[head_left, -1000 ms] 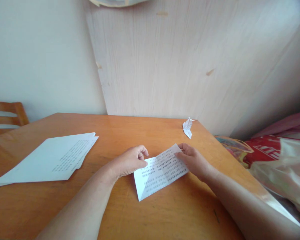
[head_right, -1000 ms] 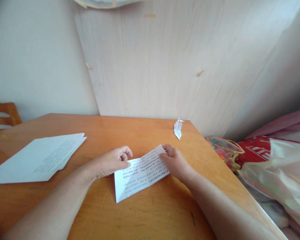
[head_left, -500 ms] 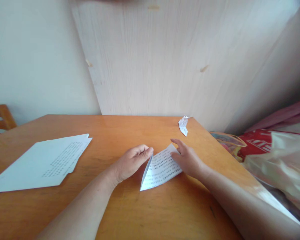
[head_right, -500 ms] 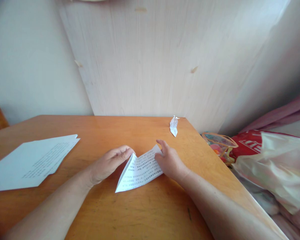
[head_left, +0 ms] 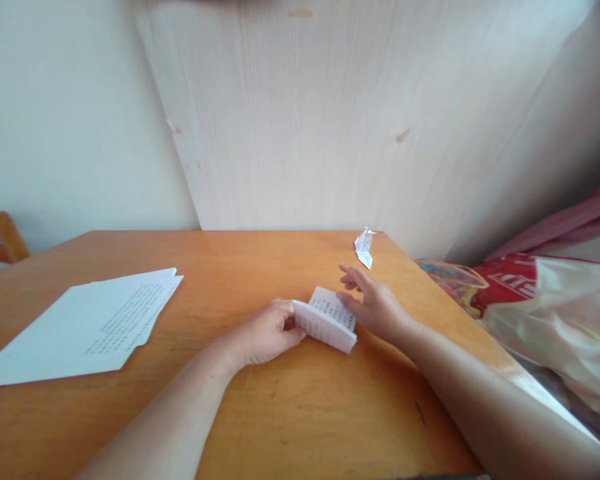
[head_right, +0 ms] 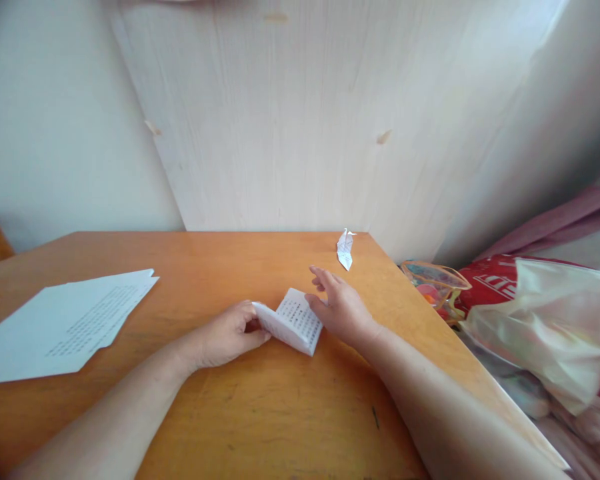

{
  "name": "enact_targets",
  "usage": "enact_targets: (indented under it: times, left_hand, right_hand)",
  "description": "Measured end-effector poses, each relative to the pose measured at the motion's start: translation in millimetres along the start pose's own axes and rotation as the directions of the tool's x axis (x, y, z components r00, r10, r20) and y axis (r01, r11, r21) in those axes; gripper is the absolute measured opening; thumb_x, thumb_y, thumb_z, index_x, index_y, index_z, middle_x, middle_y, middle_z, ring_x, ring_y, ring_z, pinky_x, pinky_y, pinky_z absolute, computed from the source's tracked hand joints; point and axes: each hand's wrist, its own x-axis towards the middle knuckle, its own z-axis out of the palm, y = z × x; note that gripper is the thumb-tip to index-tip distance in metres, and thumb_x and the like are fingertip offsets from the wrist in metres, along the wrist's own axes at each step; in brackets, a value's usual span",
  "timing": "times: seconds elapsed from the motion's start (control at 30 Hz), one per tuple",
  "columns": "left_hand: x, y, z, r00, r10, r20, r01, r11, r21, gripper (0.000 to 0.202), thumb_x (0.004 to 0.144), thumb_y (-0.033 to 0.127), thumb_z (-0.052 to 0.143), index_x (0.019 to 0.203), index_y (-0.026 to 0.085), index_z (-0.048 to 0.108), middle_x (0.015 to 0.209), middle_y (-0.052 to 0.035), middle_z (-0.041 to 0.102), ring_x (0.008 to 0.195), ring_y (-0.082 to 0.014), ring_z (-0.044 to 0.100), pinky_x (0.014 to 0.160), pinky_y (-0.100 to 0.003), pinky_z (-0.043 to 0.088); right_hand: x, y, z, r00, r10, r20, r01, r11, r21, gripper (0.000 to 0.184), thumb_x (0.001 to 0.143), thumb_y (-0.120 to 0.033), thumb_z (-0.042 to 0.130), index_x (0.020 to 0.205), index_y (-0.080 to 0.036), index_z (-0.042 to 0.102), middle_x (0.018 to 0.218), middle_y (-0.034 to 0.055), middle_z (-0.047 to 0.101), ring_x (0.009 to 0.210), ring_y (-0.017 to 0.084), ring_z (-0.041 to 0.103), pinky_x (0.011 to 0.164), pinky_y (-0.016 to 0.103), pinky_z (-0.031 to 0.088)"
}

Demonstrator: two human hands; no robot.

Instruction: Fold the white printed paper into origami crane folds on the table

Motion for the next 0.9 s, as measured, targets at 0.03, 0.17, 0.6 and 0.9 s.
enact_targets:
  times: [0.03,0.17,0.6,0.9]
  left_hand:
    - [0,1,0.6,1.000,0.007,-0.021,-0.005,0.998,0.066,0.011,0.079,0.022,0.061,0.082,0.023,0.072,0.085,-0.0033,0.073,0.083,-0.0237,0.066,0.076,-0.034,0.048]
    - [-2,6,3.4,0.993,0.040,-0.113,-0.001,0.946,0.325,0.011,0.073,0.020,0.064,0.081,0.024,0.071,0.085,-0.0054,0.072,0.088,-0.0272,0.064,0.080,-0.036,0.045]
    - [-11,7,0.9,0.988,0.125,0.090,-0.151,0.897,0.415,0.028,0.068,0.009,0.057,0.090,0.023,0.067,0.097,-0.0040,0.069,0.093,-0.0237,0.060,0.078,-0.032,0.044]
    - [-2,-10,5.5,0.992,0.128,-0.015,-0.110,0.900,0.422,0.009,0.080,0.022,0.059,0.075,0.023,0.067,0.087,-0.0044,0.067,0.082,-0.0220,0.060,0.071,-0.032,0.043]
  right_hand:
    - [0,-3,-4,0.996,-0.048,-0.070,0.045,0.998,-0.046,0.050,0.088,-0.035,0.064,0.136,-0.022,0.056,0.117,0.0116,0.068,0.104,0.027,0.064,0.092,0.044,0.050]
    - [-8,-34,-24,0.995,-0.081,0.053,0.076,0.993,0.090,0.048,0.096,-0.049,0.054,0.137,-0.023,0.056,0.126,0.0130,0.066,0.115,0.029,0.062,0.093,0.044,0.050]
    - [-62,-85,-20,0.842,-0.121,0.526,0.385,0.817,-0.429,0.014,0.084,-0.013,0.061,0.094,-0.021,0.068,0.091,0.0060,0.071,0.085,0.023,0.062,0.076,0.034,0.042]
    - [-84,-74,-18,0.893,-0.121,0.434,0.256,0.929,-0.267,0.020,0.091,-0.019,0.060,0.108,-0.024,0.068,0.097,0.0063,0.069,0.092,0.023,0.062,0.082,0.037,0.049]
